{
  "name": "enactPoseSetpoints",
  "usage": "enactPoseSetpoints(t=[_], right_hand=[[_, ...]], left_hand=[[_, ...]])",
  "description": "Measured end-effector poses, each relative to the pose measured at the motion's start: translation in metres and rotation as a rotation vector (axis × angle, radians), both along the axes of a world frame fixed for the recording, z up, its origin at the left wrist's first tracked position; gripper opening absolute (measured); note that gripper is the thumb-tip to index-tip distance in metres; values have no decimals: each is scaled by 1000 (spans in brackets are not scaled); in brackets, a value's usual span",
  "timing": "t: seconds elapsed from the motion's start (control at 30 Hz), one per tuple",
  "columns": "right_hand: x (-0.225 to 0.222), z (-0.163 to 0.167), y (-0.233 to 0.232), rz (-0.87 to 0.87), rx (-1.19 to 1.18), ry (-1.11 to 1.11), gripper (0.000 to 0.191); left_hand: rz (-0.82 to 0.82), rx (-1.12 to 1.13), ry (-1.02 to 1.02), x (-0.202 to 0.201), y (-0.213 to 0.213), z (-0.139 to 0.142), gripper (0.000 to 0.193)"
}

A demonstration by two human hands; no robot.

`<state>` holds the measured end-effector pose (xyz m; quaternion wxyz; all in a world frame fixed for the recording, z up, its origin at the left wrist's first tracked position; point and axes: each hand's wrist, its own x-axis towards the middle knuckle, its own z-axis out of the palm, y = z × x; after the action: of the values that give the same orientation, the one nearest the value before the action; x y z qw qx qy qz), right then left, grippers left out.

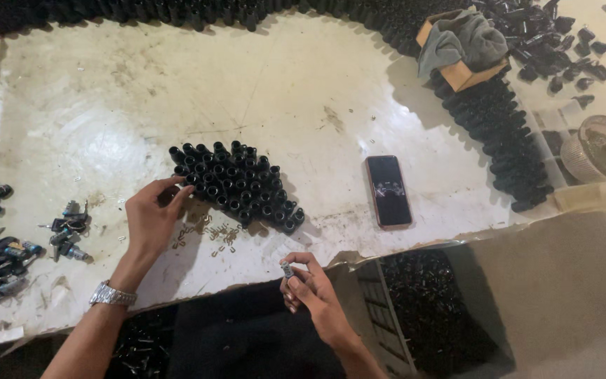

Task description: The person picks up black plastic nozzle housings and small metal springs and clips from the workbench, inserts the spring and clip into each housing by hand, presses the parts together, and sets the finished assembly on the table, repeating this for one unit at a time.

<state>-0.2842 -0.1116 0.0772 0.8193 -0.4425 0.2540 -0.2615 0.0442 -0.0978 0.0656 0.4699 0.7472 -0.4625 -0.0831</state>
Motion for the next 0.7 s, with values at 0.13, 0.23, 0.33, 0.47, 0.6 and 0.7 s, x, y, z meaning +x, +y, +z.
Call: enactPoseSetpoints(t=[0.13, 0.23, 0.33, 0.47, 0.6, 0.7], right_hand=[[8, 1, 7, -1, -24, -28, 32], [12, 3, 13, -30, -14, -12, 35], [14, 4, 19, -44, -24, -29, 34], [11, 7, 28, -50, 0, 5, 35], [4, 10, 33, -58, 3, 0, 34], [-1, 9, 34, -61, -13, -5, 33]], left_hand=[[-4, 3, -24, 4, 2, 5, 29], [-4, 9, 12, 5, 6, 9, 30], [-28, -13, 19, 5, 9, 13, 31], [-40, -4, 24, 3, 12, 17, 30], [-54, -55, -90, 0, 15, 22, 27], [-58, 8, 16, -2, 18, 27, 25]])
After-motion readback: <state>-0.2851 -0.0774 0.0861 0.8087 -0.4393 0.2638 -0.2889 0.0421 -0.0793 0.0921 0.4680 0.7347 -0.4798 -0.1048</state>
